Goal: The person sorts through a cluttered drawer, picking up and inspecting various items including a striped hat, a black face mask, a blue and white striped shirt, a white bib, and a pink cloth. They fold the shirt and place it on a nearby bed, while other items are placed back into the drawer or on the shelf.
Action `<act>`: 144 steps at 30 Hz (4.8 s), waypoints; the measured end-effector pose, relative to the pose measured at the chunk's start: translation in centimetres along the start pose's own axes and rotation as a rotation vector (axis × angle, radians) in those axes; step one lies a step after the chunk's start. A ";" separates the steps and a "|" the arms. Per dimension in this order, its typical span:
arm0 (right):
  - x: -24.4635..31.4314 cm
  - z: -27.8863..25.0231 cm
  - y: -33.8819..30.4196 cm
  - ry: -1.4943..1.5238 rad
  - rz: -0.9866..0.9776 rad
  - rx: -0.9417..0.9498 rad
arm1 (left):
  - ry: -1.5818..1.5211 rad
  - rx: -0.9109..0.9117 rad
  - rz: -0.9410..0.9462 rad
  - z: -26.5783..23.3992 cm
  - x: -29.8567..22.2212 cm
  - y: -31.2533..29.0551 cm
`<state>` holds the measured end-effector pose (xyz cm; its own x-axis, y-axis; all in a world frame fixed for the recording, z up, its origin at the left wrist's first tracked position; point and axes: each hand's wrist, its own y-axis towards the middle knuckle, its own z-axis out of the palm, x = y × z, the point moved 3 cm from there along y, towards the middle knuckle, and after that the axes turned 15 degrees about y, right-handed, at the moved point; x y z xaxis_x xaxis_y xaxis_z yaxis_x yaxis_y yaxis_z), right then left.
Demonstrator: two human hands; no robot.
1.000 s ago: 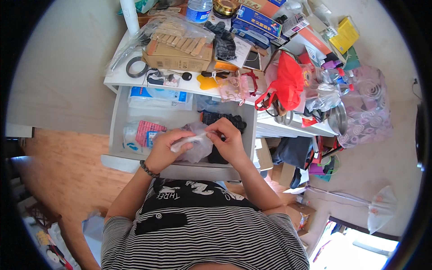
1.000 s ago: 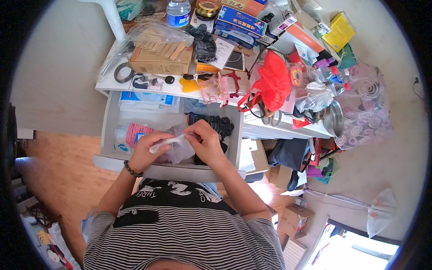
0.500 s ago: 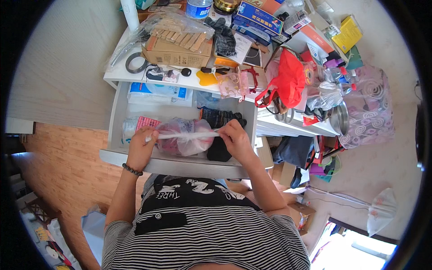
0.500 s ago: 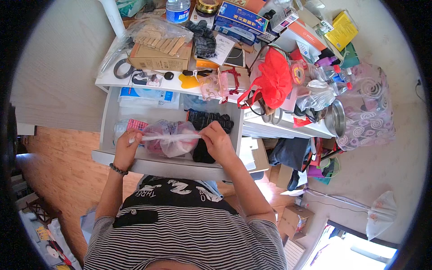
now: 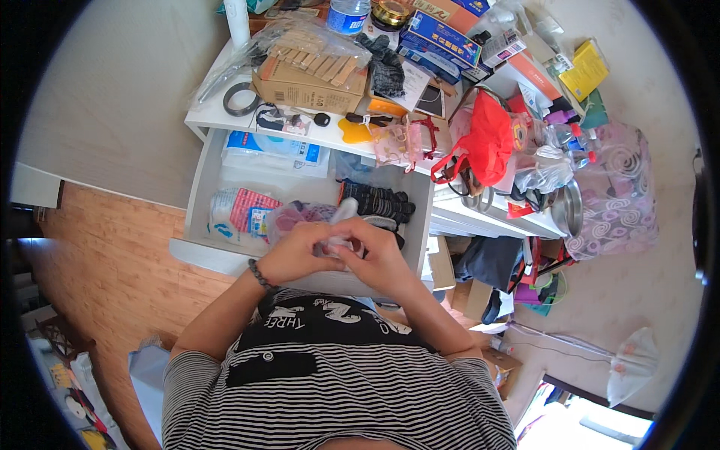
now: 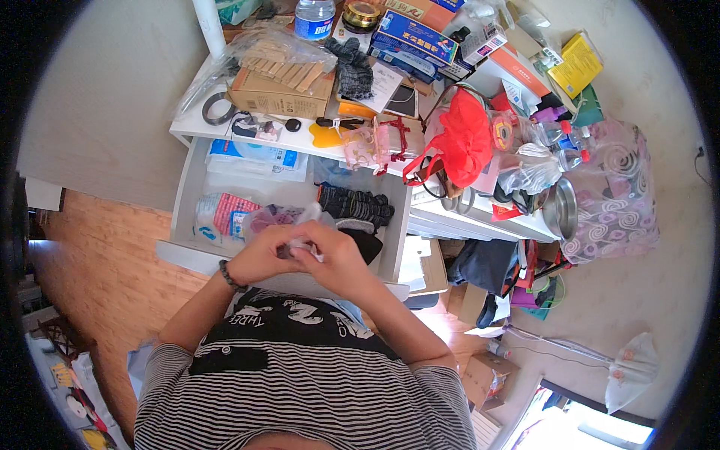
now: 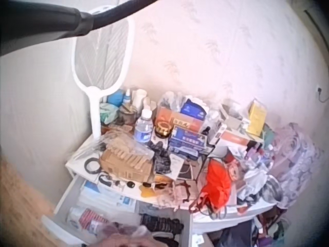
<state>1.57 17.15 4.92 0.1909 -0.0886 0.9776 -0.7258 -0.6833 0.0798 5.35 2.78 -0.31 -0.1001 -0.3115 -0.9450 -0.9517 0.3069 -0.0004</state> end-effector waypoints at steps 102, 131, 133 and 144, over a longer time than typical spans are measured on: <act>-10.6 -3.9 2.4 0.620 0.361 -0.013 | -0.410 -0.030 -0.462 -4.5 7.5 3.8; -13.1 2.3 3.8 -0.065 0.312 0.098 | 0.252 0.211 -0.373 -2.8 10.2 1.6; -13.4 2.5 3.6 -0.074 0.303 0.070 | 0.268 0.158 -0.316 -2.5 10.6 1.5; -11.9 3.0 4.6 0.027 0.271 -0.021 | 0.414 -0.284 -0.138 -3.8 9.3 1.5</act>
<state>-2.02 12.90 -6.90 -0.0292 -0.2468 0.9686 -0.7619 -0.6218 -0.1814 1.87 -3.06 -7.87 -0.0195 -0.6794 -0.7335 -0.9996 -0.0002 0.0267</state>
